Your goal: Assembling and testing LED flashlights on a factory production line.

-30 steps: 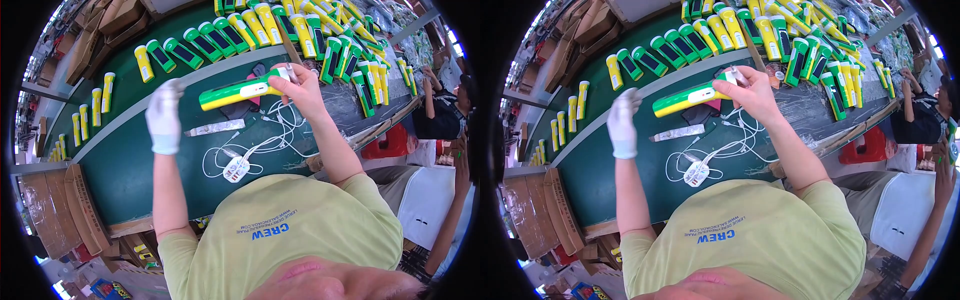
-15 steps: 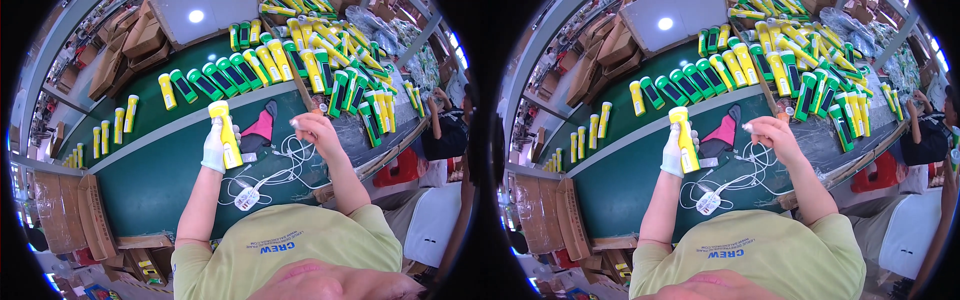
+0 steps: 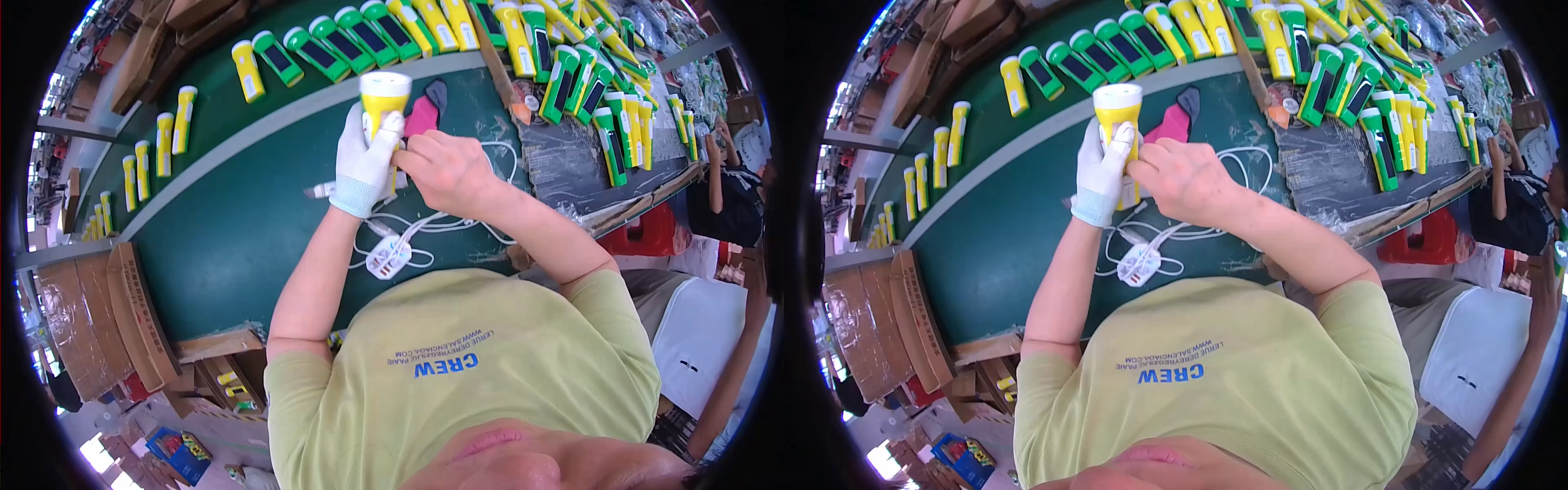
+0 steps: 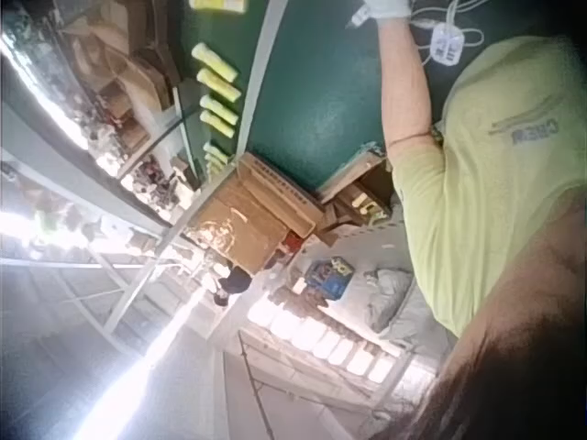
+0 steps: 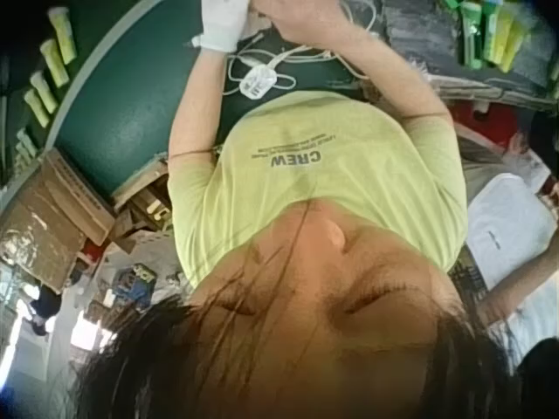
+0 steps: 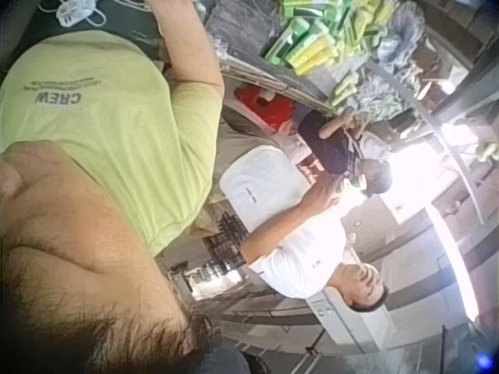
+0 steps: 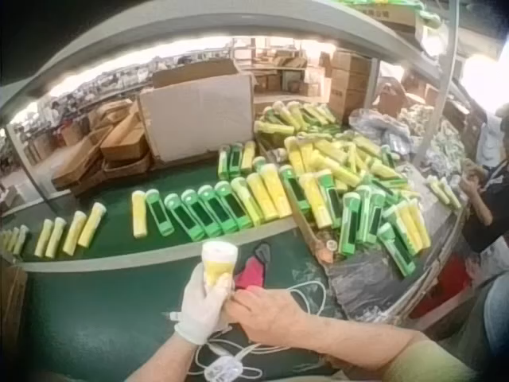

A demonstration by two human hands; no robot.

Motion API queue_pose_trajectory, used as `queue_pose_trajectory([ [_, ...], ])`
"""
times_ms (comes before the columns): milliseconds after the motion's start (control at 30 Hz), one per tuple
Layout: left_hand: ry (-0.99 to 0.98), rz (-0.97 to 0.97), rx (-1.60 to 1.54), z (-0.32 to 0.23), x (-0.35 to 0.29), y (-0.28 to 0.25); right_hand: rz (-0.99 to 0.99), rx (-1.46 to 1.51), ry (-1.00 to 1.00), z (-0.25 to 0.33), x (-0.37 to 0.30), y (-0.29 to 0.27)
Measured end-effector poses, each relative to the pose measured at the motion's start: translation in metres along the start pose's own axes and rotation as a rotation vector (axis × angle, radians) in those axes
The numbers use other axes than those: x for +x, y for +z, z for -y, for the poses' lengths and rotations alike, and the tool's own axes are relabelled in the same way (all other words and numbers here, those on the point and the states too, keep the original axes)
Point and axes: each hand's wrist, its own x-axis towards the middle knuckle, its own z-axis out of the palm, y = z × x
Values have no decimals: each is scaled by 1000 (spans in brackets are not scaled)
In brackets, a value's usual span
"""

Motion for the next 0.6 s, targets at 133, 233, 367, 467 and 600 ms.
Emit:
queue_pose_trajectory([
  [133, 81, 137, -335, -16, -15, -2, 131, 651, 117, 2, -20, -2],
  [233, 42, 169, -538, -35, -5, -3, 297, 353, 8, 28, -50, 10],
  [367, -57, 184, -568, -39, -7, -3, 307, 346, -15, 38, -54, 5],
  [467, -83, 148, -528, -31, -9, 0, 97, 422, -102, 44, -58, 8],
  [600, -53, 174, -406, -13, -11, 7, -34, 742, 198, 40, -47, 8],
])
